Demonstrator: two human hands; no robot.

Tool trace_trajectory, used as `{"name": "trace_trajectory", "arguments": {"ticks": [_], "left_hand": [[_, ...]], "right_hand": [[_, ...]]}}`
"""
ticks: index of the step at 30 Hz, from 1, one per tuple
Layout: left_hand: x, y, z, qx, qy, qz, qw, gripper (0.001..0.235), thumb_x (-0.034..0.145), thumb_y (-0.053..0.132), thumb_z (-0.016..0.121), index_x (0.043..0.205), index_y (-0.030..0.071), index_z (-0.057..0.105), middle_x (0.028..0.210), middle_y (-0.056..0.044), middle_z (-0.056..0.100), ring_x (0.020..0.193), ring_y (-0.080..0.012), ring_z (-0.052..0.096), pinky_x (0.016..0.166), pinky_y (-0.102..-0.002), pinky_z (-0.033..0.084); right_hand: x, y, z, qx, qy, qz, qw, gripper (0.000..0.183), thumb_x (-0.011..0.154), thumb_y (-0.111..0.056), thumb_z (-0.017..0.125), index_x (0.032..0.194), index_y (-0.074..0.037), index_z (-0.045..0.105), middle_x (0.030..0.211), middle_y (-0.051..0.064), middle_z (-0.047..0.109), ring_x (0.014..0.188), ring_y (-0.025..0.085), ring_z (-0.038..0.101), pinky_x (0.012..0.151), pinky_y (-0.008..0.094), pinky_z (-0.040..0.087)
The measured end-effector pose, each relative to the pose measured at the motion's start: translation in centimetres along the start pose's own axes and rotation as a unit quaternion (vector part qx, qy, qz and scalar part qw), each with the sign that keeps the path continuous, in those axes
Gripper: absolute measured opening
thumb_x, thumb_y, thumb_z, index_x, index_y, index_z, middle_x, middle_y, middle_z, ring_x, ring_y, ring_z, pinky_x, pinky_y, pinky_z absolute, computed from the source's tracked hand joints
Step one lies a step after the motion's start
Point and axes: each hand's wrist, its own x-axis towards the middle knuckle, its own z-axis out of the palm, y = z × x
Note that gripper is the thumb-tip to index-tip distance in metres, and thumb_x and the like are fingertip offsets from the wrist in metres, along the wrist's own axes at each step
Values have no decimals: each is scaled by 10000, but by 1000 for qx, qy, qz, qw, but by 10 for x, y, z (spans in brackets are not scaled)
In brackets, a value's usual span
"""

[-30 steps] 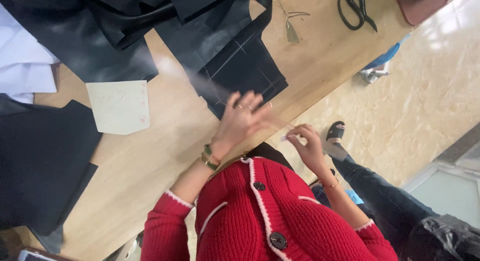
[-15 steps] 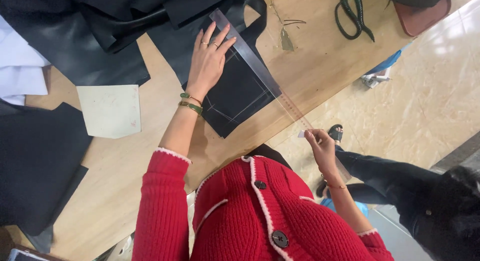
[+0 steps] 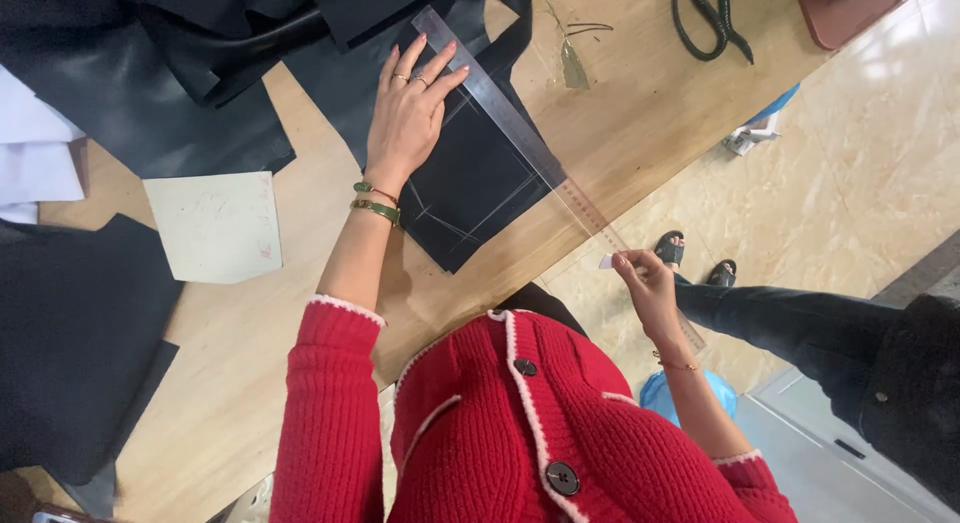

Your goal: Marking a pattern on black fabric with chalk and a ruler, then cutting it out with large tailor scissors.

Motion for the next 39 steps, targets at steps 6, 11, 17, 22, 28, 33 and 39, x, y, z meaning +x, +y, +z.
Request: {"name": "trace_trajectory", "arguments": {"ticks": [6, 11, 17, 22, 28, 33, 39], "left_hand": [[0, 1, -2, 1, 1, 3, 1000, 433, 979, -79, 590, 1346, 132, 684, 1510, -62, 524, 1430, -352, 360, 1193, -571, 250], [-1, 1, -2, 3, -3, -1, 1000, 425, 989, -64, 594, 1352, 137, 687, 1523, -55, 505, 1443, -338, 342, 1195, -564, 253], [0, 1, -3, 7, 0, 3, 1000, 415, 993, -58, 576, 1347, 128, 688, 1504, -57, 529, 1433, -335, 359, 1188, -562, 265], [2, 0, -3, -1, -5, 4, 1000, 393, 1007, -48, 582, 1344, 122, 693, 1501, -61, 528, 1428, -340, 366, 1190, -560, 261], [1, 0, -2, -8, -8, -2, 1000, 359, 1051, 9, 554, 1358, 132, 692, 1524, -54, 502, 1433, -346, 373, 1184, -566, 264], [1, -1, -1, -1, -5, -4, 1000, 340, 1044, 14, 576, 1335, 147, 693, 1509, -51, 514, 1423, -343, 372, 1177, -572, 268], [14, -3, 6, 91, 46, 31, 994, 247, 1016, 370, 722, 1087, 144, 795, 1306, -63, 663, 1264, -295, 516, 1027, -516, 404]], "right_hand": [[1, 1, -1, -13, 2, -17, 1000, 189, 986, -280, 677, 953, -101, 725, 1016, 21, 671, 985, 120, 586, 878, 272, 456], [2, 1, -1, -16, -1, -20, 1000, 178, 990, -274, 680, 949, -106, 723, 961, 14, 649, 949, 119, 579, 866, 273, 451], [4, 11, -1, -60, 21, -43, 997, 152, 990, -255, 689, 954, -112, 725, 943, 6, 659, 915, 117, 595, 868, 277, 425], [1, 1, 3, -68, 22, -34, 997, 159, 991, -257, 682, 955, -109, 728, 1007, 19, 680, 980, 132, 638, 911, 277, 455], [-3, 1, 8, -49, 40, 0, 998, 178, 980, -277, 697, 960, -102, 726, 1022, 14, 658, 999, 130, 621, 929, 277, 454], [-5, -9, 10, -59, 53, -28, 996, 175, 989, -270, 690, 979, -97, 717, 1070, 53, 665, 1042, 175, 624, 933, 323, 471], [-11, -58, 20, -77, 157, -82, 981, 70, 1010, -123, 708, 942, -108, 707, 902, -21, 667, 778, 93, 510, 722, 257, 401]]}}
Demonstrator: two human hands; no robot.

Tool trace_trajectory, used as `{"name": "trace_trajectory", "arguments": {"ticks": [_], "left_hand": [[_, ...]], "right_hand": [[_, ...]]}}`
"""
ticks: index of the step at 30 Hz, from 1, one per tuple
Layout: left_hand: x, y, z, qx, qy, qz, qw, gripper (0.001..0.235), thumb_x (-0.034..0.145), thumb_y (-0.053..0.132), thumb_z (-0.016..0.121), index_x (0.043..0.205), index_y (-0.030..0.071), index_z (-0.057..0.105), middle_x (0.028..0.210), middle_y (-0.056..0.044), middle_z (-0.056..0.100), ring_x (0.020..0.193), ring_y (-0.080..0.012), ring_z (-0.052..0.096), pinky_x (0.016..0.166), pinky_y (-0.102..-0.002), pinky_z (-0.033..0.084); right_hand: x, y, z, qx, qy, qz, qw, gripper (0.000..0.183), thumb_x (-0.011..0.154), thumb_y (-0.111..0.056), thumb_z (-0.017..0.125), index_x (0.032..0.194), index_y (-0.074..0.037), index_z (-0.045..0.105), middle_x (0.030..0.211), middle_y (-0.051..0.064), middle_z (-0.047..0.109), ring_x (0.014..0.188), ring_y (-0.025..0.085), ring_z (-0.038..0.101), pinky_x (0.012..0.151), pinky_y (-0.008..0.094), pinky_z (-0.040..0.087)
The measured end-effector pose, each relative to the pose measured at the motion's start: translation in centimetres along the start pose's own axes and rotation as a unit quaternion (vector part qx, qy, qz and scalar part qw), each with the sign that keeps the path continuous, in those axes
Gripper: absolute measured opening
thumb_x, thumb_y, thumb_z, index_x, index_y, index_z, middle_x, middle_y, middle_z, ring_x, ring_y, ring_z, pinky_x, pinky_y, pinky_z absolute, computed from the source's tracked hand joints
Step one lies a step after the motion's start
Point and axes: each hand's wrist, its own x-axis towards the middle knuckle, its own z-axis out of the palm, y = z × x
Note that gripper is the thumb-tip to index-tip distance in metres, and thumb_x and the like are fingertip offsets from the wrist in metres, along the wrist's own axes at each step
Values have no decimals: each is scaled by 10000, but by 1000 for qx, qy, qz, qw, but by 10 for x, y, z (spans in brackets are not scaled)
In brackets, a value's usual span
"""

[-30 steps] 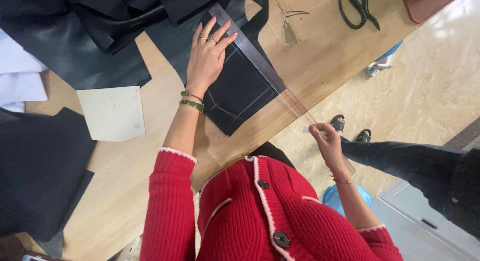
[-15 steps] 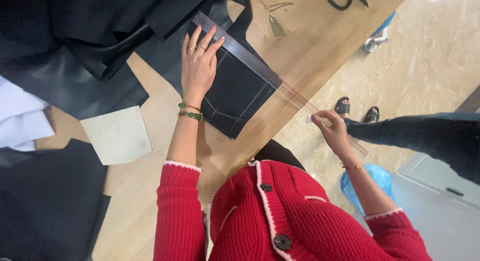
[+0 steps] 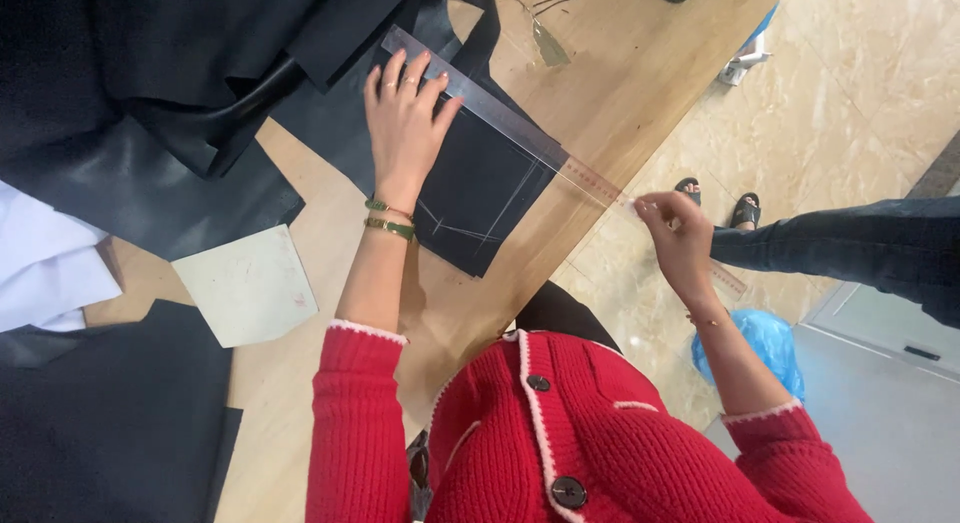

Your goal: Marking a pattern on black fabric with chalk and a ruler, then cutting it out with large tailor scissors.

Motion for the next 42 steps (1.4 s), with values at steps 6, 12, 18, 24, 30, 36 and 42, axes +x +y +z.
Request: {"name": "trace_trajectory", "arguments": {"ticks": [6, 12, 18, 24, 30, 36, 42], "left_hand": [[56, 11, 36, 170, -157, 3, 973, 559, 666, 676, 824, 894, 178, 712, 873, -3, 665, 925, -179, 611, 685, -291, 525], [85, -10, 95, 44, -281, -84, 955, 689, 455, 615, 997, 827, 102, 725, 865, -107, 724, 839, -262, 738, 668, -371, 594], [94, -10, 140, 68, -275, -134, 950, 201, 816, -9, 696, 865, 176, 759, 906, -87, 739, 900, -283, 735, 704, -386, 611], [98, -4, 151, 72, -299, -176, 935, 237, 848, -40, 652, 910, 161, 760, 968, -77, 737, 934, -244, 730, 704, -365, 621], [97, 3, 139, 69, -296, -195, 933, 234, 851, -69, 662, 887, 146, 746, 945, -73, 731, 912, -239, 735, 650, -354, 631], [92, 5, 139, 92, -270, -174, 943, 131, 795, 59, 795, 880, 145, 745, 963, -81, 728, 928, -237, 727, 691, -347, 620], [96, 17, 99, 127, -325, -154, 924, 894, 278, 694, 968, 940, 152, 710, 968, -25, 719, 945, -133, 716, 641, -272, 606]], "right_hand": [[23, -63, 53, 124, -75, -55, 988, 104, 943, -126, 743, 1032, -72, 747, 981, 67, 765, 901, 136, 734, 790, 232, 555], [69, -84, 131, -58, -43, -246, 967, 193, 1019, -189, 660, 1197, -114, 648, 1090, 73, 752, 926, 240, 719, 807, 349, 518], [114, -102, 171, -223, 39, -528, 818, 190, 1023, 51, 559, 863, -41, 516, 710, 90, 494, 621, 232, 483, 642, 340, 402], [129, -110, 195, -214, 53, -586, 779, 327, 1004, 21, 410, 689, -68, 409, 740, 100, 484, 670, 251, 481, 619, 353, 397], [130, -99, 208, -225, 56, -570, 788, 337, 957, 123, 506, 676, -54, 447, 707, 92, 471, 629, 227, 454, 606, 340, 398], [118, -89, 205, -390, 91, -515, 757, 235, 967, 69, 550, 785, -77, 575, 686, 40, 480, 631, 183, 523, 660, 320, 480], [68, -7, 129, -525, -124, -390, 746, 542, 759, -163, 817, 1252, -33, 635, 940, 81, 711, 874, 231, 713, 911, 353, 538]]}}
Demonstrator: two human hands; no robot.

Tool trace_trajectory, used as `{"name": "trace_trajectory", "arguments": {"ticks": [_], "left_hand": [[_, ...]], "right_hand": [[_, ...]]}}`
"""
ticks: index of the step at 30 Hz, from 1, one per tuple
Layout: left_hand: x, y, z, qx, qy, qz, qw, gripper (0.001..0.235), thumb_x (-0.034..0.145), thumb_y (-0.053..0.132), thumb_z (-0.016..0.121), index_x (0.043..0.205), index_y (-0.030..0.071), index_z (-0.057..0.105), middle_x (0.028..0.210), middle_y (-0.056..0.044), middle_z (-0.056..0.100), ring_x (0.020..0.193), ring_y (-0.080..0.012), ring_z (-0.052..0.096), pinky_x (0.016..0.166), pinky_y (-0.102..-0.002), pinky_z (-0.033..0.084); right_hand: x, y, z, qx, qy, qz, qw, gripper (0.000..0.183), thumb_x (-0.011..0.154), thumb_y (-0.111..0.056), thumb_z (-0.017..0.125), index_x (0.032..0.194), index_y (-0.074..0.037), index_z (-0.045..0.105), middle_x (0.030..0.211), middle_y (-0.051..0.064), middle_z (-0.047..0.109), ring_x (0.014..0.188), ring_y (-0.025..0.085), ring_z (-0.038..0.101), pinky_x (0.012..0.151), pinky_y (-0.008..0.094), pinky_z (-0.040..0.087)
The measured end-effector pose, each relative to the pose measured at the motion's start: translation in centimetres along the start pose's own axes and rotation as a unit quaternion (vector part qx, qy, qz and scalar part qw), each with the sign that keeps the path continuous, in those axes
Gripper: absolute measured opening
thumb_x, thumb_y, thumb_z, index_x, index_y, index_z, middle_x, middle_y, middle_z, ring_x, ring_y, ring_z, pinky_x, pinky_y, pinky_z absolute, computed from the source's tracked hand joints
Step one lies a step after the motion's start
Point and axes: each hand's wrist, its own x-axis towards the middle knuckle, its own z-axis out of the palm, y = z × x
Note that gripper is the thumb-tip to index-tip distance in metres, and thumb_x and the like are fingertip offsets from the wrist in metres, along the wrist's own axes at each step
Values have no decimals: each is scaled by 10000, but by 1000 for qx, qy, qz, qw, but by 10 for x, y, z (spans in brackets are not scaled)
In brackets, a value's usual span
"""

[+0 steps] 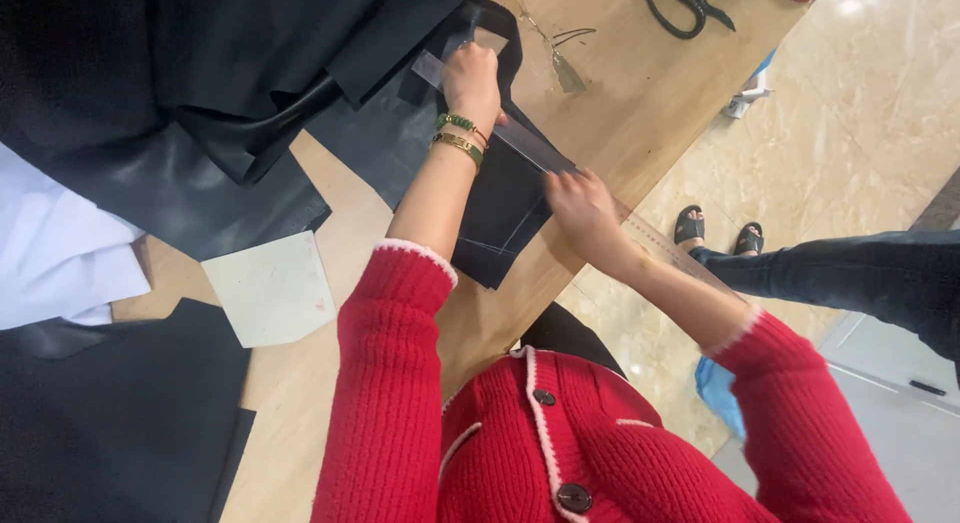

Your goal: Marking a pattern on black fabric with chalk and a ruler, then cutting it out with large tailor scissors.

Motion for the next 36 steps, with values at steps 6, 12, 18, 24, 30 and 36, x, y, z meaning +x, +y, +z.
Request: {"name": "trace_trajectory", "arguments": {"ticks": [6, 12, 18, 24, 30, 36], "left_hand": [[0, -3, 0, 4, 1, 20, 1000, 857, 314, 689, 951, 908, 117, 718, 956, -62, 726, 940, -155, 722, 669, -277, 612], [-26, -16, 12, -49, 136, 53, 988, 825, 436, 695, 941, 960, 110, 685, 982, -87, 669, 907, -194, 668, 746, -295, 558], [-193, -25, -31, -314, 302, 79, 897, 432, 957, 146, 764, 1299, 1, 543, 1422, -273, 422, 1370, -511, 390, 1079, -585, 458], [-321, -39, 37, -314, 246, -153, 904, 666, 950, 455, 717, 1442, 114, 425, 1567, -194, 271, 1483, -497, 164, 1173, -672, 181], [-353, -4, 53, -289, 233, -230, 900, 707, 927, 484, 702, 1444, 103, 408, 1579, -196, 271, 1506, -432, 195, 1193, -672, 99], [-335, 25, 41, -283, 276, -280, 875, 828, 804, 561, 797, 1398, 77, 482, 1577, -181, 329, 1511, -396, 250, 1190, -687, 105]], "right_hand": [[-109, 29, -64, 226, -65, 190, 953, 219, 969, -133, 610, 1187, -101, 613, 935, 160, 748, 798, 432, 698, 705, 499, 523], [-136, 46, -60, 441, 88, 284, 847, 137, 946, -10, 655, 881, -128, 684, 992, 51, 695, 976, 268, 635, 869, 373, 453], [-134, 41, 22, 641, 18, 343, 687, 174, 993, -281, 726, 1062, -122, 720, 879, 10, 650, 811, 119, 557, 753, 302, 469], [-109, 64, -19, 703, 76, 373, 601, 173, 1036, -235, 637, 1066, -68, 666, 936, 29, 610, 869, 145, 560, 827, 303, 463], [-9, 150, 48, 628, 215, 267, 699, 78, 1052, -121, 652, 994, -72, 671, 856, 28, 599, 812, 115, 515, 745, 269, 406], [99, 204, 88, 486, 294, 208, 797, 76, 918, -101, 813, 941, -107, 741, 722, 50, 629, 666, 157, 561, 639, 297, 413]]}}
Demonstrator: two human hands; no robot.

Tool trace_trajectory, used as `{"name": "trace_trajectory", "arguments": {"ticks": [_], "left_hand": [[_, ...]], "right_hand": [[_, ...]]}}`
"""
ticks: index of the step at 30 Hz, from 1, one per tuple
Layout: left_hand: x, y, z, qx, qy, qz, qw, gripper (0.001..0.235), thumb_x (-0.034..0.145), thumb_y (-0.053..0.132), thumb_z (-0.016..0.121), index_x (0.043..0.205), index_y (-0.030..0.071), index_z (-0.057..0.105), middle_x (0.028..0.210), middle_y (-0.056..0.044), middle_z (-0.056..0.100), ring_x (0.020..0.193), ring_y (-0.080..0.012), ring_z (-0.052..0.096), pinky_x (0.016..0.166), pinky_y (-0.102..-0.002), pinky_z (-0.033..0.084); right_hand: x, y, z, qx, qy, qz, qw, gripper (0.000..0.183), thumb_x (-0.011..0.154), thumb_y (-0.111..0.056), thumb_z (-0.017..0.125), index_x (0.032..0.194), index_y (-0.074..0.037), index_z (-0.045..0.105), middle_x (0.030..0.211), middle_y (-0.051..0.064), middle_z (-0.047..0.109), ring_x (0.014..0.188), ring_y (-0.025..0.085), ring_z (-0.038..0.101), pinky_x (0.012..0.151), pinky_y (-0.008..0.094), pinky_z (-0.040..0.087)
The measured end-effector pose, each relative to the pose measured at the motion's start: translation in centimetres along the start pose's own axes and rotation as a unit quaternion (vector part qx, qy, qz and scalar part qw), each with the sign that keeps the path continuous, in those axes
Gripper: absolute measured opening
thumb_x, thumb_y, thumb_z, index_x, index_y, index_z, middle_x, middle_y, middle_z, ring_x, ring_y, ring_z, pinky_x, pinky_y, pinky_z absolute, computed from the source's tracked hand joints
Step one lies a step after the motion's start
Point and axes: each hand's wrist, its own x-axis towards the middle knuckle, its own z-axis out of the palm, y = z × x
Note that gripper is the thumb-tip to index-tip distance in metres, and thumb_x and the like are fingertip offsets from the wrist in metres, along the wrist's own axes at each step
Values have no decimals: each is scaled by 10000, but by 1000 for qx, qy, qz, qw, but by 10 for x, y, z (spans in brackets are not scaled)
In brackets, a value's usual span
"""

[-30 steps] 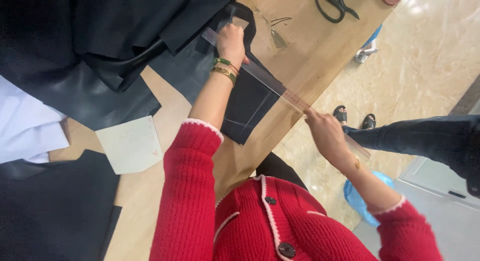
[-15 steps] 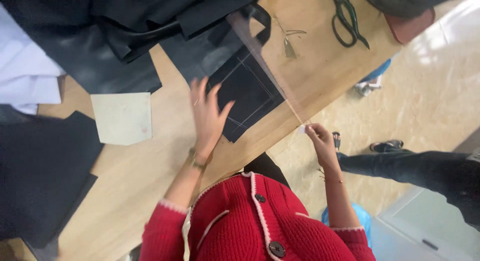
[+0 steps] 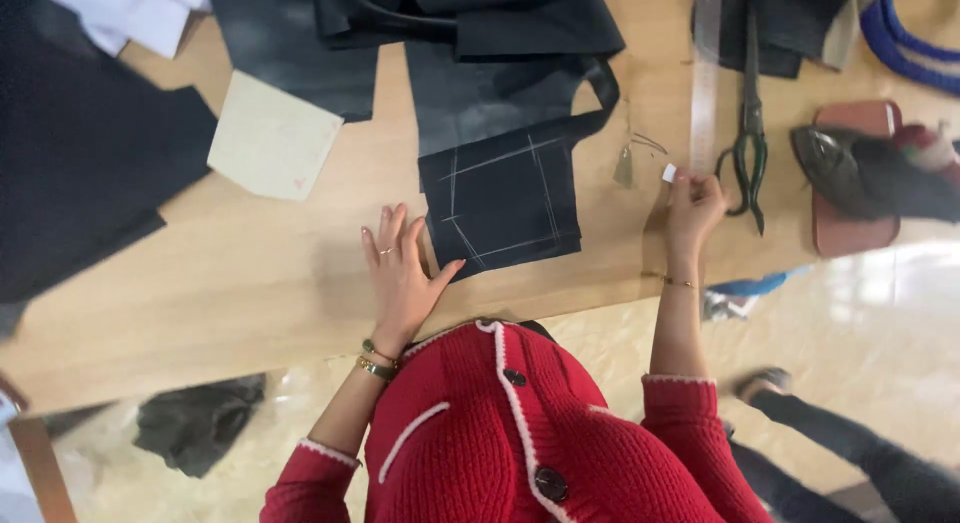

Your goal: Marking a pattern on black fabric with chalk and a ruler, then cutting it out with large tailor scissors.

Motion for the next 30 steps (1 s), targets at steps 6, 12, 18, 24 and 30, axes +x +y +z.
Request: {"name": "trace_trajectory", "arguments": {"ticks": [6, 12, 18, 24, 30], "left_hand": [[-4, -2, 12, 27, 30, 2, 999, 742, 837, 569, 764, 1377, 122, 519, 1571, -115, 383, 1512, -317, 300, 1218, -645, 119], [-5, -9, 22, 28, 37, 10, 999, 642, 902, 513, 718, 1389, 136, 538, 1548, -89, 437, 1497, -298, 334, 1220, -633, 133], [-4, -6, 17, 55, 29, 21, 998, 585, 932, 461, 703, 1405, 156, 546, 1552, -59, 439, 1493, -278, 341, 1228, -602, 162], [-3, -9, 16, 68, 17, 34, 997, 537, 967, 450, 660, 1412, 169, 553, 1572, -60, 415, 1500, -277, 328, 1232, -592, 161], [-2, -10, 14, 42, 9, 31, 999, 540, 972, 437, 667, 1405, 133, 558, 1569, -115, 407, 1497, -304, 333, 1228, -607, 146]], "right_hand": [[13, -41, 12, -152, -5, -70, 986, 297, 900, -215, 851, 1146, -211, 685, 1353, 116, 389, 1285, 330, 360, 953, 510, 311], [-54, -123, 3, -55, -188, -121, 973, 217, 940, -66, 752, 1144, -102, 685, 1110, 137, 601, 1110, 334, 560, 980, 471, 410], [-98, -142, -4, -26, -234, -84, 968, 113, 922, -76, 755, 1027, -112, 734, 939, 43, 604, 905, 250, 619, 821, 363, 485], [-126, -150, -4, -41, -224, -16, 974, 146, 921, -157, 800, 1023, -105, 710, 984, 32, 535, 951, 213, 554, 900, 374, 407], [-134, -161, -5, -63, -215, 8, 974, 99, 936, -161, 782, 971, -87, 726, 1003, 60, 560, 984, 243, 555, 918, 397, 405]]}}
